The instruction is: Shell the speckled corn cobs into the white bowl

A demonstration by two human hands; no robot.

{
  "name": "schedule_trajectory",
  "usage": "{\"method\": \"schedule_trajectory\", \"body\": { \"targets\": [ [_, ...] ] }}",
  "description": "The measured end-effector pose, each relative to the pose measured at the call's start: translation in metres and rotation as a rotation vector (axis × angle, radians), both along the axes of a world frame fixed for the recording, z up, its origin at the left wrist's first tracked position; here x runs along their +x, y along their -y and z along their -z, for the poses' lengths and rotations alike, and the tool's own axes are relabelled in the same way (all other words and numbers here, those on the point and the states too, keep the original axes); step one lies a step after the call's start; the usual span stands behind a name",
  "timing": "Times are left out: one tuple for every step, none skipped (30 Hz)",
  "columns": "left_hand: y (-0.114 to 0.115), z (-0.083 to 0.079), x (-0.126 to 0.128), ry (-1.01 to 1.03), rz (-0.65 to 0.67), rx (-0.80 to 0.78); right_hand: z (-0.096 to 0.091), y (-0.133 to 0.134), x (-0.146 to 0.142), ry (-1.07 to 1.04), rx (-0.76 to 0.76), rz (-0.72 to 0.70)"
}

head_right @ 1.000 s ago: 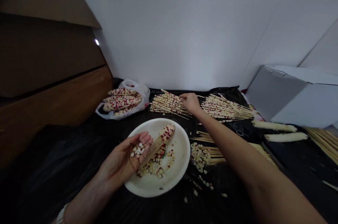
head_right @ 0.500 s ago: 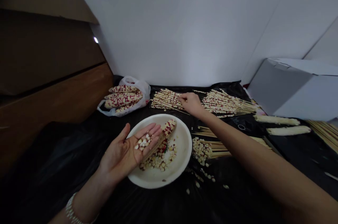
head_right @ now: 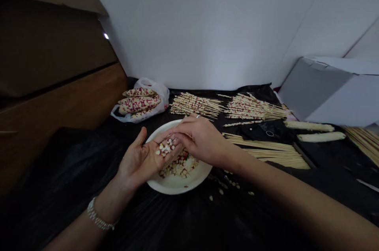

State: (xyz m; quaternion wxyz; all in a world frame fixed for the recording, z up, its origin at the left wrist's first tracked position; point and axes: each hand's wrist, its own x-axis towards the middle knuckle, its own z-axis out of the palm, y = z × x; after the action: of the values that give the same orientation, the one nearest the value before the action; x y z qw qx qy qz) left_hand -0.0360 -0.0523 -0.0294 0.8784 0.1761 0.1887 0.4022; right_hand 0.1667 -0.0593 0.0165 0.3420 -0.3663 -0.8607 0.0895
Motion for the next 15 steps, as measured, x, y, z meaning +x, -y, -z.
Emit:
{"method": "schedule_trajectory", "body": {
  "targets": [
    [0.000,0.001,0.000,-0.001,0.016,0.032,0.000,0.000,0.001,0.002,-0.010,-0.008],
    [0.002,0.001,0.001,-0.009,0.032,0.068,-0.001,0.000,0.004,-0.004,-0.013,-0.002],
    [0.003,0.000,0.002,-0.021,0.047,0.109,-0.001,-0.001,0.009,-0.018,-0.008,0.028],
    [0.006,-0.001,0.004,-0.038,0.063,0.154,-0.001,-0.003,0.015,-0.034,0.010,0.069],
    [0.009,-0.003,0.005,-0.066,0.081,0.207,0.000,-0.004,0.022,-0.048,0.025,0.094],
    [0.012,-0.004,0.007,-0.103,0.100,0.270,0.000,-0.005,0.031,-0.051,0.041,0.119],
    [0.015,-0.005,0.008,-0.154,0.115,0.337,0.001,-0.007,0.040,-0.053,0.054,0.152],
    [0.017,-0.005,0.008,-0.211,0.117,0.412,0.002,-0.007,0.050,-0.048,0.048,0.187],
    [0.019,-0.004,0.009,-0.270,0.116,0.482,0.003,-0.008,0.060,-0.053,0.029,0.236],
    [0.021,-0.003,0.009,-0.326,0.112,0.545,0.005,-0.008,0.071,-0.046,-0.009,0.281],
    [0.022,-0.001,0.009,-0.377,0.107,0.601,0.008,-0.008,0.082,-0.024,-0.045,0.325],
    [0.023,0.000,0.009,-0.424,0.104,0.650,0.011,-0.007,0.092,0.012,-0.080,0.361],
    [0.023,0.001,0.008,-0.465,0.103,0.696,0.014,-0.007,0.103,0.072,-0.122,0.397],
    [0.024,0.002,0.008,-0.503,0.100,0.743,0.018,-0.005,0.112,0.141,-0.170,0.428],
    [0.024,0.002,0.007,-0.540,0.096,0.792,0.022,-0.004,0.121,0.244,-0.222,0.453]
  ]
}}
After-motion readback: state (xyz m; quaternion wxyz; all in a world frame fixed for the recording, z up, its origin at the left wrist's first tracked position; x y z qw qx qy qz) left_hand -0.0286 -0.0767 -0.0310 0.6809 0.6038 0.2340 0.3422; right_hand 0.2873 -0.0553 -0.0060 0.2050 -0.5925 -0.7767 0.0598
